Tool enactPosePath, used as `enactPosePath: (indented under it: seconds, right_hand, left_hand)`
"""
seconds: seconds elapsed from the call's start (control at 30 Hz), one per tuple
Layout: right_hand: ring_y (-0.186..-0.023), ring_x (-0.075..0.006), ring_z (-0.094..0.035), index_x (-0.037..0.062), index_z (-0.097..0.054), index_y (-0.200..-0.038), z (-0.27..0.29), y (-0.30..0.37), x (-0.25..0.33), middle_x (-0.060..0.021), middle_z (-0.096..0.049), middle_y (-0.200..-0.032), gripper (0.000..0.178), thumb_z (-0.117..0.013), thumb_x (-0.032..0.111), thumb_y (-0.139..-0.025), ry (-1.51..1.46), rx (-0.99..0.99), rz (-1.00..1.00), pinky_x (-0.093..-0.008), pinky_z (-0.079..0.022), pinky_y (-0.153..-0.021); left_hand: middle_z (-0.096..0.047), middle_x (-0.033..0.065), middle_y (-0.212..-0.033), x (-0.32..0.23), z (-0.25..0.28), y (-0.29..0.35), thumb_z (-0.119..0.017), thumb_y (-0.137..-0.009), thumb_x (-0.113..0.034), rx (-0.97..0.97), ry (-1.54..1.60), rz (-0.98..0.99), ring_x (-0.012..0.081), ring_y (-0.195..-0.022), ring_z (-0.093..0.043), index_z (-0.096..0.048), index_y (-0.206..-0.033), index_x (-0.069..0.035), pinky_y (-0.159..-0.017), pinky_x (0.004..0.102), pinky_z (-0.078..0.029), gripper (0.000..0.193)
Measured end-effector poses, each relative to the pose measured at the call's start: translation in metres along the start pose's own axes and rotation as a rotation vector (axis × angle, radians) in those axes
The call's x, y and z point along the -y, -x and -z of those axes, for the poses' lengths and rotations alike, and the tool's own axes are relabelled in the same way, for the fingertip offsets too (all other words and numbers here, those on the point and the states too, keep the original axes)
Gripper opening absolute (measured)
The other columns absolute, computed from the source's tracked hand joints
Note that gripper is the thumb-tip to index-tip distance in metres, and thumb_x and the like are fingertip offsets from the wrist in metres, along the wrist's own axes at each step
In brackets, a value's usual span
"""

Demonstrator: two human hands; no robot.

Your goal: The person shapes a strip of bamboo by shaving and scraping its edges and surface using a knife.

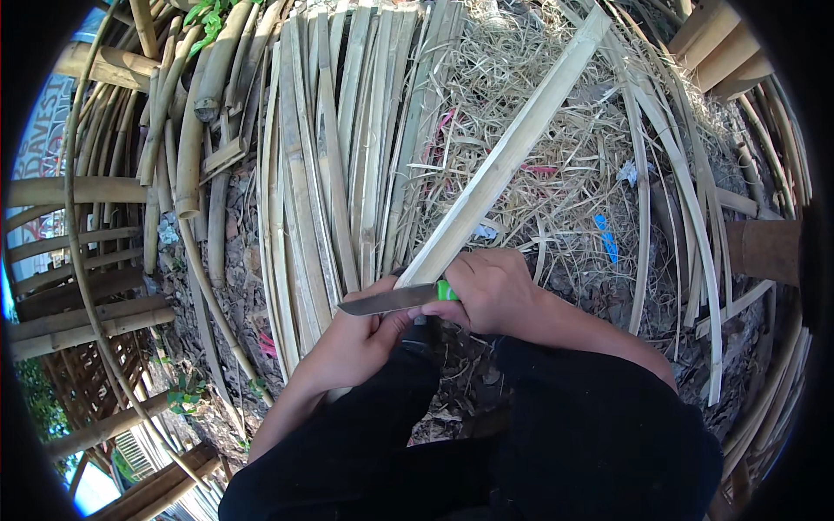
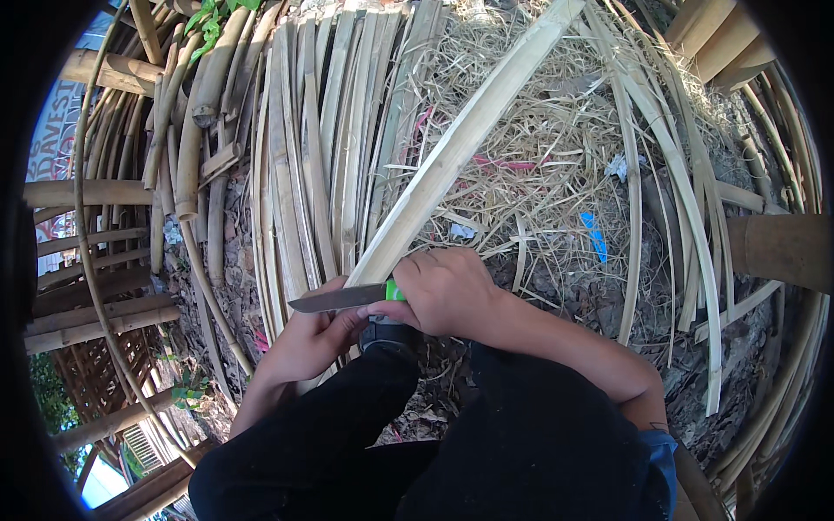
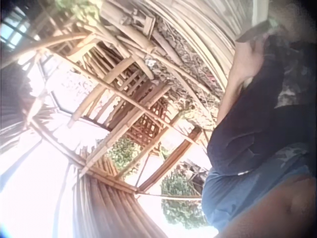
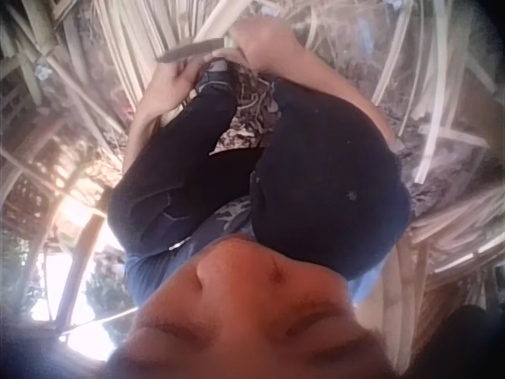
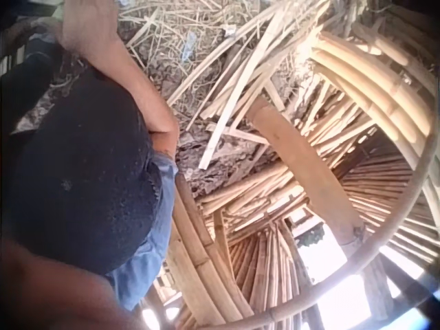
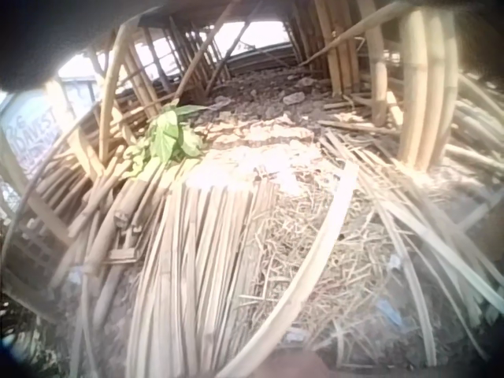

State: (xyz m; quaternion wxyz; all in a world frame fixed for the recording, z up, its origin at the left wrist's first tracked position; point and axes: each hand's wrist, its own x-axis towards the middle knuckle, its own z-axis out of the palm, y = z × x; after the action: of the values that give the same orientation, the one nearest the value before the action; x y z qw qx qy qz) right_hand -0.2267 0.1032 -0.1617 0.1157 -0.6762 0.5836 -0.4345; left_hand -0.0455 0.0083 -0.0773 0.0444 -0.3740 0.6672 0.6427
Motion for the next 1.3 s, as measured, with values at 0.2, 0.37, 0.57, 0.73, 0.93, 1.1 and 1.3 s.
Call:
enactPosePath:
  seconds: [0.2,0.37,0.57,0.73,0.93,1.1,1.3]
  right_hand:
    - [-0.047,-0.0230,-0.057,0.0049,-0.052,-0.067,0.004,-0.001,0.003,-0.0079,-0.051,-0.056,0.054,-0.060,0.054,-0.086,0.302,-0.057,0.098,-0.0337,-0.047,-0.046]
    - [-0.044,-0.0156,-0.045,0.0117,-0.040,-0.060,0.004,0.000,-0.005,-0.0007,-0.039,-0.052,0.057,-0.056,0.059,-0.086,0.528,-0.169,0.186,-0.0282,-0.036,-0.042]
    - [-0.044,-0.0146,-0.040,0.0128,-0.036,-0.059,0.013,-0.001,-0.008,0.0000,-0.035,-0.053,0.059,-0.053,0.061,-0.087,0.624,-0.162,0.231,-0.0272,-0.031,-0.043]
    - [-0.044,-0.0146,-0.039,0.0131,-0.034,-0.058,0.023,-0.009,-0.011,-0.0001,-0.033,-0.053,0.060,-0.049,0.062,-0.089,0.687,-0.204,0.283,-0.0272,-0.030,-0.043]
    - [-0.044,-0.0153,-0.035,0.0137,-0.032,-0.058,0.035,-0.012,-0.024,0.0001,-0.029,-0.054,0.061,-0.046,0.062,-0.091,0.753,-0.226,0.331,-0.0274,-0.029,-0.043]
    - [-0.053,-0.0347,-0.059,0.0042,-0.056,-0.073,0.114,-0.023,-0.070,-0.0150,-0.058,-0.057,0.058,-0.038,0.054,-0.099,0.886,-0.302,-0.862,-0.0466,-0.044,-0.051]
    - [-0.054,-0.0369,-0.057,0.0013,-0.059,-0.080,0.106,-0.006,-0.068,-0.0194,-0.054,-0.057,0.051,-0.043,0.046,-0.100,0.393,-0.274,-0.693,-0.0453,-0.041,-0.053]
  left_hand:
    - [-0.051,-0.0009,-0.073,-0.003,0.000,0.001,-0.054,-0.097,-0.004,0.001,-0.016,-0.007,0.0062,-0.066,-0.044,-0.058,-0.104,0.000,-0.057,0.0235,-0.036,0.008]
    - [-0.050,-0.0028,-0.069,-0.008,0.000,0.001,-0.055,-0.098,-0.008,0.012,0.107,0.093,0.0033,-0.060,-0.043,-0.058,-0.102,-0.002,-0.051,0.0212,-0.035,0.007]
    - [-0.049,-0.0045,-0.064,-0.002,-0.002,0.001,-0.057,-0.098,-0.013,-0.014,0.155,0.096,0.0019,-0.053,-0.042,-0.058,-0.098,-0.004,-0.046,0.0200,-0.033,0.010]
    - [-0.050,-0.0045,-0.063,-0.011,-0.001,-0.001,-0.058,-0.098,-0.016,0.018,0.236,0.123,0.0022,-0.052,-0.043,-0.057,-0.095,-0.004,-0.046,0.0197,-0.033,0.012]
    - [-0.049,-0.0014,-0.065,-0.014,0.001,-0.002,-0.057,-0.098,-0.019,0.028,0.260,0.126,0.0037,-0.050,-0.039,-0.058,-0.100,0.001,-0.043,0.0197,-0.029,0.020]
    - [-0.047,-0.0021,-0.064,-0.001,0.011,0.012,-0.056,-0.099,-0.021,-0.037,0.292,0.143,0.0041,-0.048,-0.037,-0.057,-0.099,0.000,-0.042,0.0202,-0.028,0.020]
    - [-0.047,-0.0035,-0.064,0.016,0.027,0.018,-0.055,-0.100,-0.026,-0.072,0.279,0.253,0.0032,-0.049,-0.039,-0.056,-0.097,-0.003,-0.044,0.0198,-0.032,0.022]
